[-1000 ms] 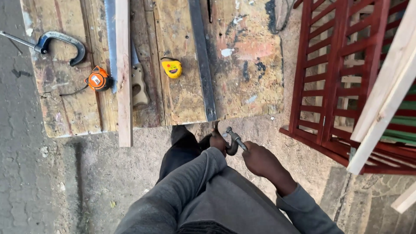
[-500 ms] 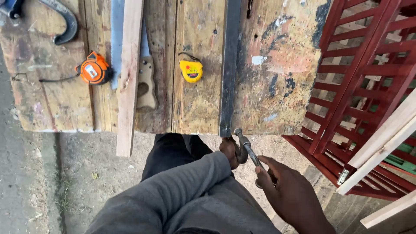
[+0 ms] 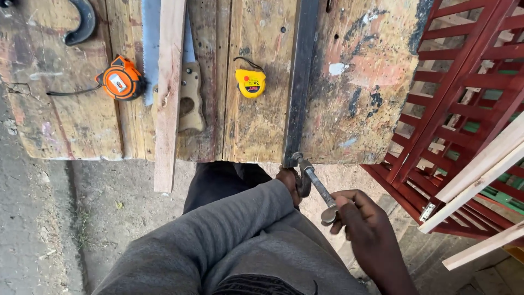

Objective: Using a tape measure to find specific points on a workpiece and marking them with a tool for later processing.

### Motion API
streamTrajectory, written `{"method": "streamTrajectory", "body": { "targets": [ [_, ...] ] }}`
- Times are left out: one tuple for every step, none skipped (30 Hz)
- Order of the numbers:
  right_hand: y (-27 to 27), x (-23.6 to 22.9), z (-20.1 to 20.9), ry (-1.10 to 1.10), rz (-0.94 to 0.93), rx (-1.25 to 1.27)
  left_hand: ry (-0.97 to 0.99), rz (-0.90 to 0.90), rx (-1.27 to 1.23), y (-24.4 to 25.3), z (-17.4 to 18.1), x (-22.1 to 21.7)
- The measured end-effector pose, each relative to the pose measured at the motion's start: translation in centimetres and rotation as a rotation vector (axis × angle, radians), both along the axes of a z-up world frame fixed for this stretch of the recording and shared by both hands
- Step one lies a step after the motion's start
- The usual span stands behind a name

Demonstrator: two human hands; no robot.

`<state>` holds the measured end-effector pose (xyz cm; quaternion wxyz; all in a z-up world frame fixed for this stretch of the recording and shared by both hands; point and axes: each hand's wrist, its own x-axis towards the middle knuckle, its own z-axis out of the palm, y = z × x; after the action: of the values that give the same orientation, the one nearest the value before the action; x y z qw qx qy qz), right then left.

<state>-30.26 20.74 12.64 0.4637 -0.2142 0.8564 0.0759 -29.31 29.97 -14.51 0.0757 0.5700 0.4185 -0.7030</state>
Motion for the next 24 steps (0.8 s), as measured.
{"method": "streamTrajectory", "body": {
  "targets": [
    [-0.3,0.0,-0.3,-0.146,-0.441,0.001,-0.03,-0.05,-0.023,-0.1,-0.2,0.2],
    [0.0,-0.1,-0.4,-0.149,-0.437,0.003,-0.033,-0.046,-0.021,-0.5,0.4,0.5],
    [0.4,-0.2,-0.5,-0.185,-0.496,-0.024,-0.068,-0.108,-0.043,-1.0,1.0,0.8],
    [0.7,-0.4,-0.5,-0.221,-0.555,-0.052,-0.103,-0.171,-0.065,-1.4,1.6,1.1],
    [0.6,0.1,-0.1,-0.22,-0.558,-0.05,-0.102,-0.173,-0.062,-1.4,1.5,1.2],
    [0.4,0.5,0.3,-0.104,-0.2,0.001,-0.065,-0.153,-0.04,-1.3,1.4,1.3],
    [0.2,0.9,0.7,0.014,0.158,0.047,-0.026,-0.134,-0.019,-1.4,1.4,1.3],
    [1.1,0.6,0.3,0.017,0.154,0.049,-0.023,-0.139,-0.018,-1.6,1.7,1.5],
    [1.9,0.2,0.0,0.078,0.491,-0.243,-0.017,-0.134,-0.031,-1.9,2.0,1.8],
    [2.7,-0.2,-0.4,0.141,0.826,-0.537,-0.012,-0.13,-0.043,-2.2,2.3,2.0],
    [2.7,-0.1,-0.4,0.144,0.823,-0.538,-0.01,-0.134,-0.046,-2.0,1.9,1.9],
    [2.7,0.0,-0.5,0.158,0.83,-0.504,-0.02,-0.148,-0.051,-1.8,1.5,1.7],
    [2.6,0.2,-0.4,0.171,0.837,-0.467,-0.03,-0.162,-0.053,-1.6,1.2,1.6],
    [1.7,0.8,0.0,0.173,0.834,-0.467,-0.029,-0.166,-0.054,-1.5,1.2,1.8],
    [0.7,1.4,0.3,0.108,0.394,-0.278,-0.014,-0.187,-0.055,-1.5,1.2,1.9],
    [-0.3,2.1,0.7,0.039,-0.044,-0.086,0.0,-0.208,-0.056,-1.6,1.1,2.1],
    [0.6,1.0,0.0,0.037,-0.044,-0.088,-0.002,-0.208,-0.058,-1.0,0.1,1.6],
    [1.6,-0.1,-0.7,-0.19,-0.304,-0.183,-0.054,-0.178,-0.048,-0.5,-0.9,1.2],
    [2.7,-1.1,-1.4,-0.419,-0.564,-0.271,-0.107,-0.148,-0.034,0.2,-1.8,0.9],
    [1.7,-0.1,-0.6,-0.422,-0.565,-0.268,-0.11,-0.148,-0.032,-0.2,-1.4,1.1],
    [0.8,0.9,0.2,-0.239,-0.434,-0.167,-0.122,-0.147,-0.046,-0.6,-1.0,1.2],
    [-0.1,1.9,1.0,-0.057,-0.301,-0.065,-0.134,-0.147,-0.061,-1.0,-0.6,1.3],
    [0.5,1.7,0.8,-0.058,-0.303,-0.064,-0.135,-0.149,-0.059,-0.9,-0.9,1.3],
    [1.2,1.4,0.6,0.009,0.035,-0.11,-0.124,-0.153,-0.048,-0.8,-1.1,1.3]
  ]
}}
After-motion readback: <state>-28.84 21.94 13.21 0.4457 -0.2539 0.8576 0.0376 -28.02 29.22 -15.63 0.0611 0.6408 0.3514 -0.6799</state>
